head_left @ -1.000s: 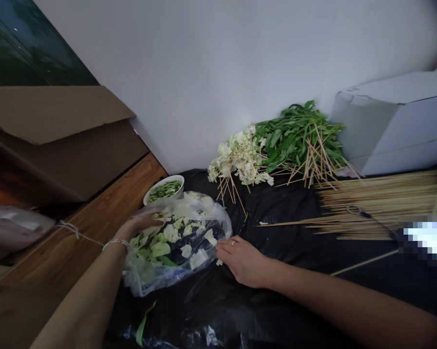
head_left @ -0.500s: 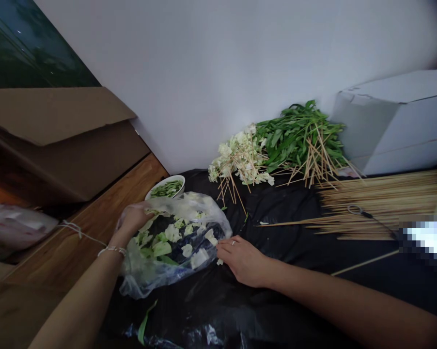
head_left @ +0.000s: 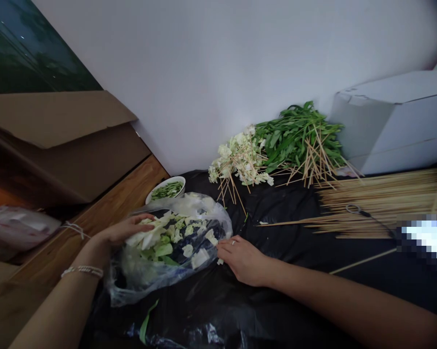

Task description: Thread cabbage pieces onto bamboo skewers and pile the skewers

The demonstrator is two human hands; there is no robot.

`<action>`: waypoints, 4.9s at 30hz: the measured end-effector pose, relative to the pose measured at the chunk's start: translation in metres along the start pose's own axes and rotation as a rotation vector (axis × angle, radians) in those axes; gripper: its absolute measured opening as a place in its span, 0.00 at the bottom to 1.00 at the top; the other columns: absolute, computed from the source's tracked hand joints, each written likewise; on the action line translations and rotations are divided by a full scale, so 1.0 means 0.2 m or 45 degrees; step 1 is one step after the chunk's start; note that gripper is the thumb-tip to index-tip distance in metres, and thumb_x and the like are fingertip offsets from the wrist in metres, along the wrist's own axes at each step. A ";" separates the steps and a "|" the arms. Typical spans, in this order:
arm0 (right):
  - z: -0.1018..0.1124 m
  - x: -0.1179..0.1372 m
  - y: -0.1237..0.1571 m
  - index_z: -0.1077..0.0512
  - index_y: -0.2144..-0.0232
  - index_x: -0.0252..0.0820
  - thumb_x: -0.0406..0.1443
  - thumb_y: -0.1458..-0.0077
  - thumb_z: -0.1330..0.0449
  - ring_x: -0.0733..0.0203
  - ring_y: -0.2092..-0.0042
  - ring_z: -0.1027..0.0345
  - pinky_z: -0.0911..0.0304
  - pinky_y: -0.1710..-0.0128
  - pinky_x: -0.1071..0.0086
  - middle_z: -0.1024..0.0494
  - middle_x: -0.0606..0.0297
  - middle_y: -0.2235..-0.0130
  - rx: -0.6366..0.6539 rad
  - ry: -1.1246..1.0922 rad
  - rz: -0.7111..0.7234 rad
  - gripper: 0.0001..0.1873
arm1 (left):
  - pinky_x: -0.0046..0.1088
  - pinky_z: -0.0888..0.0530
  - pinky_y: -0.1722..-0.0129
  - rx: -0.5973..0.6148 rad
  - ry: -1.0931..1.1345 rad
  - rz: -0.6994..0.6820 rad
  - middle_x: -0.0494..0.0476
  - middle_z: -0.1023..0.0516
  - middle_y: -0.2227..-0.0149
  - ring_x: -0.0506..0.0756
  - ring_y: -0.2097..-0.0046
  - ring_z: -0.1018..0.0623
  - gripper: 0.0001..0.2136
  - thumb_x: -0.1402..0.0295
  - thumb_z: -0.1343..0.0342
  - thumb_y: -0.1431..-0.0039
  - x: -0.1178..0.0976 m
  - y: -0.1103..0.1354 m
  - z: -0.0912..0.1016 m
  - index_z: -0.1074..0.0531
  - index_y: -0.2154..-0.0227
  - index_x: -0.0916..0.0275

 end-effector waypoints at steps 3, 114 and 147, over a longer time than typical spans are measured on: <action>0.01 0.00 0.00 0.32 0.57 0.38 0.27 0.43 0.48 0.55 0.45 0.35 0.44 0.48 0.63 0.26 0.55 0.49 -0.006 0.025 0.009 0.12 | 0.36 0.25 0.59 0.231 0.344 -0.027 0.53 0.19 0.57 0.62 0.57 0.21 0.40 0.42 0.34 0.69 0.03 0.06 -0.07 0.34 0.50 0.54; 0.76 -0.32 0.44 0.26 0.51 0.36 0.27 0.40 0.51 0.60 0.67 0.34 0.40 0.69 0.67 0.24 0.60 0.68 -0.550 0.966 -0.359 0.19 | 0.20 0.27 0.67 0.261 1.769 -0.631 0.48 0.22 0.69 0.45 0.69 0.25 0.14 0.67 0.28 0.58 -1.07 -0.12 -1.14 0.26 0.70 0.63; 0.71 -0.38 0.45 0.25 0.51 0.39 0.29 0.39 0.50 0.60 0.67 0.35 0.44 0.70 0.67 0.24 0.61 0.68 -0.455 0.932 -0.440 0.18 | 0.31 0.22 0.57 0.519 1.912 -0.448 0.62 0.18 0.60 0.55 0.58 0.18 0.10 0.65 0.47 0.35 -1.08 -0.13 -1.19 0.25 0.62 0.65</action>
Point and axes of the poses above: each hand's wrist, its own y-axis away from the middle knuckle, its own z-axis out of the back of the hand, x = y × z, the point moved 8 cm from there along -y, towards the middle knuckle
